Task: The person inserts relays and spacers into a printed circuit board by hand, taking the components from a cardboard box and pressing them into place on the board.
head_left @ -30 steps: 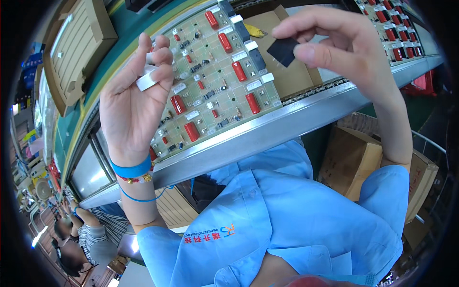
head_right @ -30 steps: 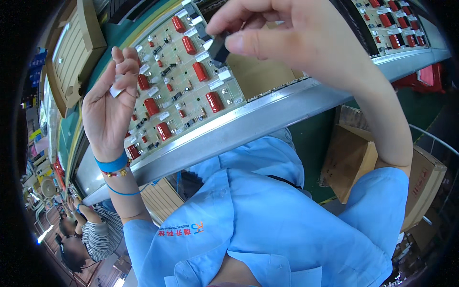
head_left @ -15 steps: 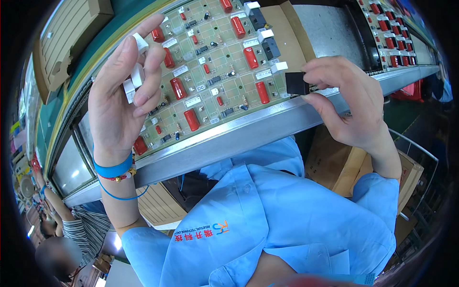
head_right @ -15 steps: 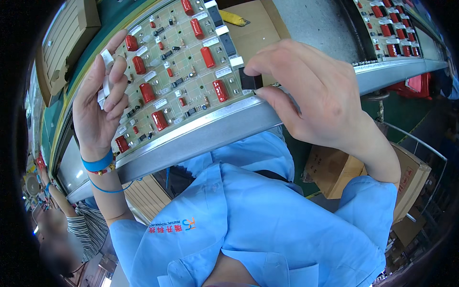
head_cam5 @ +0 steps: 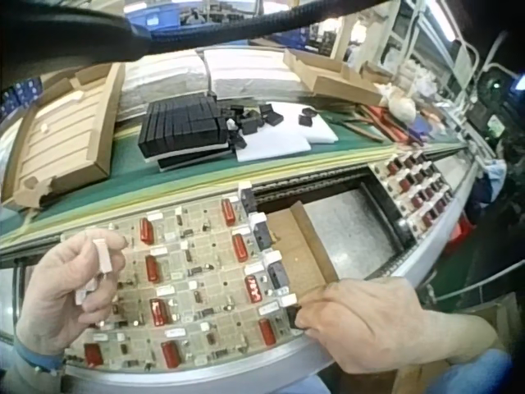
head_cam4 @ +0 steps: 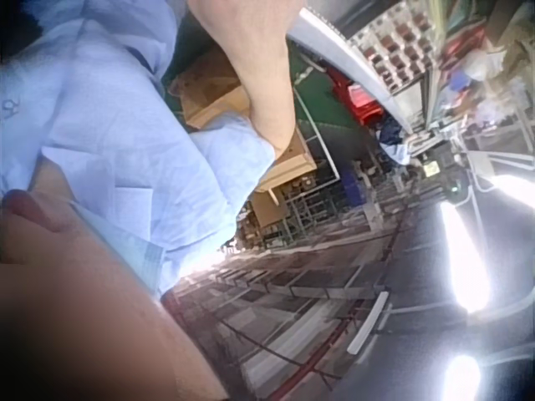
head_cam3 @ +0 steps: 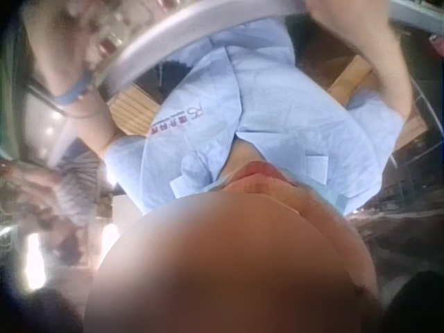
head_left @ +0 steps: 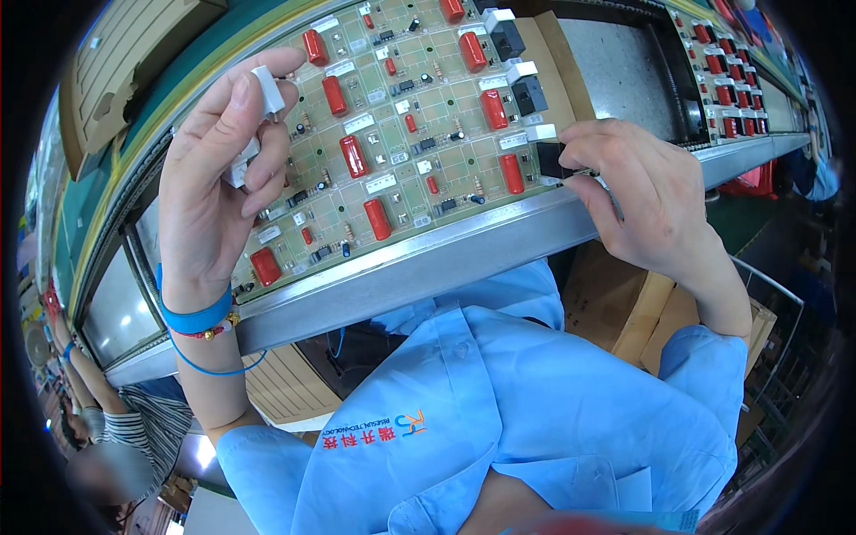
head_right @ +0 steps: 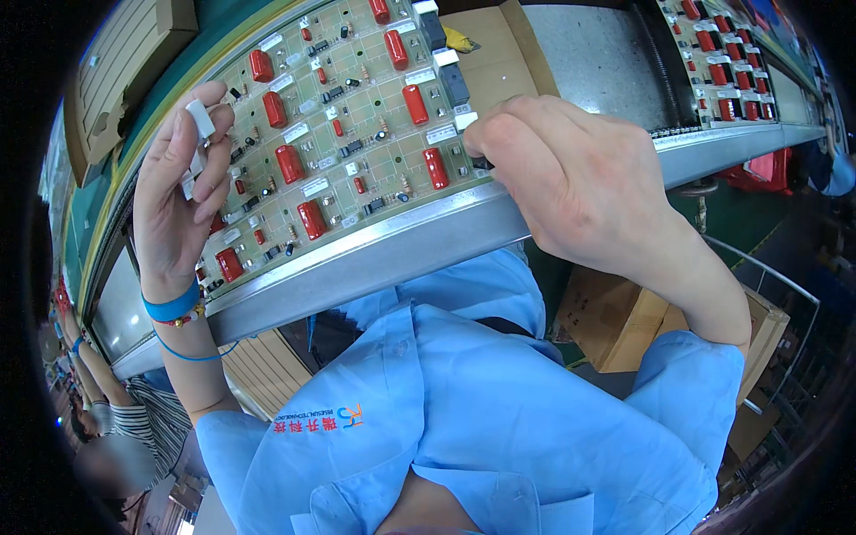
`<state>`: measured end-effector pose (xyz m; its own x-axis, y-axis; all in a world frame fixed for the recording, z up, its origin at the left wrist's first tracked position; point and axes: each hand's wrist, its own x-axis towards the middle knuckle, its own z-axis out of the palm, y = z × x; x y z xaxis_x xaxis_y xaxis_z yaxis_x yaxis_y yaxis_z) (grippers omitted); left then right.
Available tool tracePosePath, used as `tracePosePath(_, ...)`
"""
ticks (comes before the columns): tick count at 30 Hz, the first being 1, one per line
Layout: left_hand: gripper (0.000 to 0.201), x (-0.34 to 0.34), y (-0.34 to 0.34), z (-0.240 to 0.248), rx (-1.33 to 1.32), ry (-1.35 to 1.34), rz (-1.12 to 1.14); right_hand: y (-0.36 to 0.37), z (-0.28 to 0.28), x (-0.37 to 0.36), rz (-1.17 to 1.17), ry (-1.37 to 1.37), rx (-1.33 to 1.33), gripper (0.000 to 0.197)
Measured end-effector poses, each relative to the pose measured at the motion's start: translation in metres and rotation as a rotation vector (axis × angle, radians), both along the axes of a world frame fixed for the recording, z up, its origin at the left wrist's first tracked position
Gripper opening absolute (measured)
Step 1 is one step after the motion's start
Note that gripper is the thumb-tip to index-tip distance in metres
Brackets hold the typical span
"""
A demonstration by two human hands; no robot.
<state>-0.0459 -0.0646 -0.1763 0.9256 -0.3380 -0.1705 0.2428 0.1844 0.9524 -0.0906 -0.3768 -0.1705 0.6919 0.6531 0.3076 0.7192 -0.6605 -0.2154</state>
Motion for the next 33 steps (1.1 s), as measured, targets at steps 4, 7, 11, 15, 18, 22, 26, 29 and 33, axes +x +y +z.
tracePosePath(4,0.037,0.0,0.006,0.003,0.003,0.021,0.014,0.002,0.013,0.0,0.023,0.009,-0.128,0.027)
tracePosePath(7,0.033,0.0,0.014,0.004,0.067,0.107,0.012,0.001,0.012,0.002,0.084,-0.146,-0.183,0.015)
tracePosePath(11,0.03,0.0,0.025,0.004,0.053,0.136,0.037,0.0,0.013,-0.001,0.069,-0.045,-0.125,0.014)
tracePosePath(15,0.031,0.001,0.034,-0.002,0.055,0.114,0.057,0.003,0.009,-0.007,0.008,0.017,-0.083,0.015)
tracePosePath(18,0.032,0.004,0.037,0.001,0.077,0.108,0.028,0.007,0.009,-0.007,-0.05,0.058,-0.026,0.016)
tracePosePath(22,0.034,0.007,0.041,0.0,0.125,0.052,0.04,0.005,0.007,0.0,0.036,-0.052,-0.082,0.018)
tracePosePath(26,0.034,0.009,0.042,-0.003,0.134,0.015,0.074,-0.004,0.004,0.004,0.032,0.06,-0.094,0.022)
tracePosePath(29,0.034,0.011,0.045,-0.003,0.176,0.01,0.074,-0.007,0.007,0.019,0.003,0.126,0.01,0.023)
tracePosePath(33,0.033,0.019,0.041,0.005,0.262,0.018,0.022,-0.012,0.004,0.093,-0.034,-0.01,0.148,0.023)
